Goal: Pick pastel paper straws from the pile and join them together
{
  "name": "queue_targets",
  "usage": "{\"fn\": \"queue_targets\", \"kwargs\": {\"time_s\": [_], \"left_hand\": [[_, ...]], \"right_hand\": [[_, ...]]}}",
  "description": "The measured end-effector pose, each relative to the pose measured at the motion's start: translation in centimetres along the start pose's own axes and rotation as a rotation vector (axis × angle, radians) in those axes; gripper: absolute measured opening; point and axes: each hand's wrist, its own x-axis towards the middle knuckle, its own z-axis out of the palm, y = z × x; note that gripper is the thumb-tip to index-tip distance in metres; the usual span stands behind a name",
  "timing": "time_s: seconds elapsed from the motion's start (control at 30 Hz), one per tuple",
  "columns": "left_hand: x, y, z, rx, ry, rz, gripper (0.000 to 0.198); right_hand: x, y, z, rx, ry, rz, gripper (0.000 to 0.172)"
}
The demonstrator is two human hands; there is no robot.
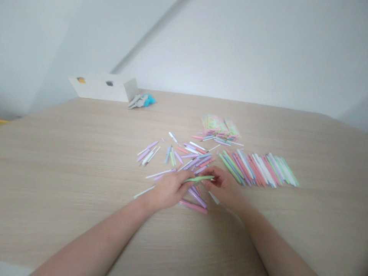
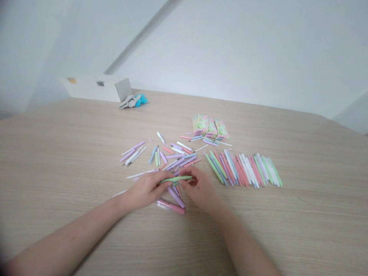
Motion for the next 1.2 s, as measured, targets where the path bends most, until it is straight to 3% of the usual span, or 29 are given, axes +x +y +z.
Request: {"fn": "queue_targets", "kwargs": {"time_s": [0.13, 0.3, 0.5, 0.77, 1.03, 1.2], "left_hand": [[-0.1, 0.0, 0.0, 0.009, 0.002, 0.02, 0.024], [0.0, 0.0, -0.1, -0.006, 0.001, 0.016, 0.024], [0.0, 0.0, -0.1, -0.046, -0.005, -0.01, 0.023], [0.2, -0.2, -0.1, -0.213, 0.025, -0.009, 0.023], [0.2, -0.4, 0.1, -0.328, 0.061, -0.058, 0.024], [0.2, -0.3, 0.0, -0.326, 0.072, -0.051, 0.023]], "right_hand": [[0.0, -0.1, 0.3, 0.029, -0.046, 0.12, 0.02], [0.0, 0.0, 0.4, -0.058, 0.035, 0.013, 0.012], [0.1, -0.4, -0.1, -0.038, 0.064, 0.015, 0.009], [0.4, -0.2, -0.6, 0.228, 0.145, 0.102, 0.02], [0.9, 0.8, -1.3, 0.529, 0.419, 0.086, 0.024], [0.8, 0.3, -1.0, 0.659, 0.316, 0.144, 0.018]]}}
